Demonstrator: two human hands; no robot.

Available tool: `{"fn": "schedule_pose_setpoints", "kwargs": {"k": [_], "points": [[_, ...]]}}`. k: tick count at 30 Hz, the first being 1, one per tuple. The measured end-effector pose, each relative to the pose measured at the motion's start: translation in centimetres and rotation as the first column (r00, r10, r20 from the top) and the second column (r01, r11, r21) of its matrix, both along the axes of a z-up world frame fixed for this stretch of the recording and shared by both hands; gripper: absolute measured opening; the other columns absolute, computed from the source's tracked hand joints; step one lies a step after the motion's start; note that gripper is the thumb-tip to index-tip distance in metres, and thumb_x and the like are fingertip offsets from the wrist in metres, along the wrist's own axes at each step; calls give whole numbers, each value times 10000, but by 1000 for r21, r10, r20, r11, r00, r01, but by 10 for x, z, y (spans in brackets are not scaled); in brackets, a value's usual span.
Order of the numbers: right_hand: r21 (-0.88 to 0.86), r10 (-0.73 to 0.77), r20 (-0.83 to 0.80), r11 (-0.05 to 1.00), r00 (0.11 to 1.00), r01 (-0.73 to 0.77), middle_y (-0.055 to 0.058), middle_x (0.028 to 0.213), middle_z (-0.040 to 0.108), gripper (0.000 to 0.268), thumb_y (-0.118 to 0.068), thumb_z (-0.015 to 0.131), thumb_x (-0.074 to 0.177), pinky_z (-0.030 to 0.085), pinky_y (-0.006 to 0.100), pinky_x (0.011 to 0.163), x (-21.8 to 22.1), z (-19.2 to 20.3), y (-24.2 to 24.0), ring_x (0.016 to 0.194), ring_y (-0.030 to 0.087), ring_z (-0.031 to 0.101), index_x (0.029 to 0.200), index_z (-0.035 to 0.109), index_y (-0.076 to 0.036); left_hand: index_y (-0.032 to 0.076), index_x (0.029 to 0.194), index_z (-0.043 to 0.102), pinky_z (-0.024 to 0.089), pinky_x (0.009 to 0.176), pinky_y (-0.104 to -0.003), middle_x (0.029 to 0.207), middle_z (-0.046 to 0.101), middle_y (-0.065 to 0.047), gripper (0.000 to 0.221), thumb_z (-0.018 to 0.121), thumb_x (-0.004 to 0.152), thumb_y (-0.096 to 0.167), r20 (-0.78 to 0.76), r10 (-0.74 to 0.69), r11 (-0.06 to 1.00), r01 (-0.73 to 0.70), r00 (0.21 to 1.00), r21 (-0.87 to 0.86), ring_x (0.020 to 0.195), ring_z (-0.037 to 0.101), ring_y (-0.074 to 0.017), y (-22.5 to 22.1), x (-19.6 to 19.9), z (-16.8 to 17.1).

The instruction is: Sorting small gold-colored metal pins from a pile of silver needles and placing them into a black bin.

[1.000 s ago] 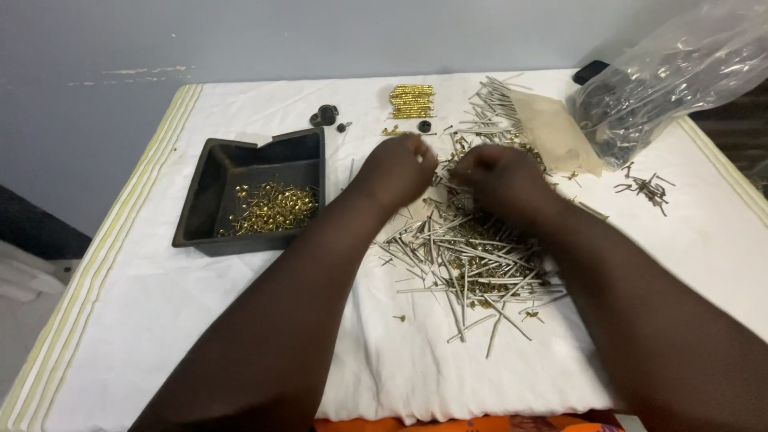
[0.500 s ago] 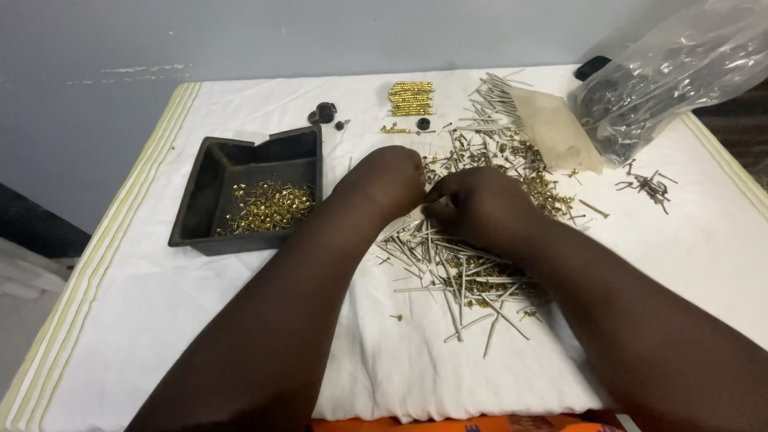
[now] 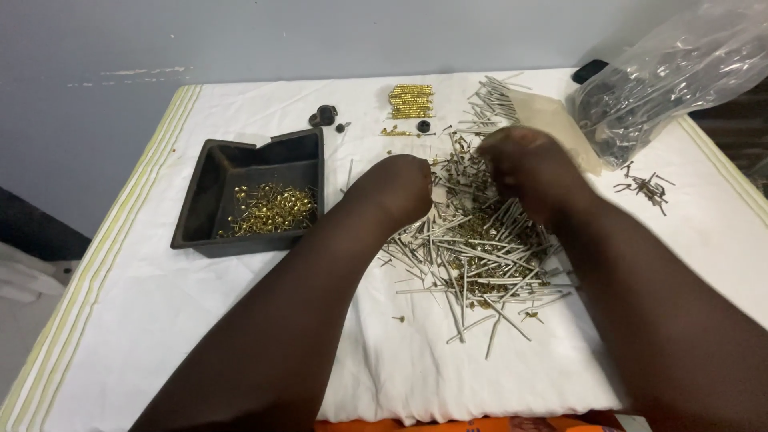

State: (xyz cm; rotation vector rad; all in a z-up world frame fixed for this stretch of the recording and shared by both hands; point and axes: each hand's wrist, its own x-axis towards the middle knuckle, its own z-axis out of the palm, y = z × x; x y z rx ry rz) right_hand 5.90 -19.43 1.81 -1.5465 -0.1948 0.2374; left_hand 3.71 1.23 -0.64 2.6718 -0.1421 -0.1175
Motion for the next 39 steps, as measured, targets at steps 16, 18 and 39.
{"fn": "schedule_pose_setpoints", "kwargs": {"k": [16, 18, 39], "points": [[-779, 249, 194, 627, 949, -5, 112, 850, 813, 198, -289, 888, 798, 546, 375, 765, 30, -21, -21, 870, 314, 757, 949, 856, -166, 148, 1100, 796, 549, 951, -462, 978, 788, -115, 400, 732, 840, 445, -49, 124, 902, -133, 991, -410, 1062, 757, -339, -21, -6, -2], [-835, 287, 253, 548, 924, 59, 146, 911, 812, 243, -336, 896, 815, 591, 428, 787, 25, -24, -21, 937, 374, 776, 996, 859, -179, 98, 1086, 797, 587, 950, -472, 1046, 779, -169, 248, 722, 908, 255, -22, 75, 943, -78, 997, -324, 1109, 753, -383, -31, -25, 7], [229, 307, -251, 940, 918, -252, -41, 754, 426, 126, -222, 689, 1033, 294, 205, 481, 58, -41, -31, 633, 96, 482, 950, 668, -129, -52, 1197, 601, 374, 438, -176, 749, 503, -13, 292, 627, 1005, 167, -183, -75, 310, -151, 980, -939, 524, 447, -46, -27, -15, 1]]}}
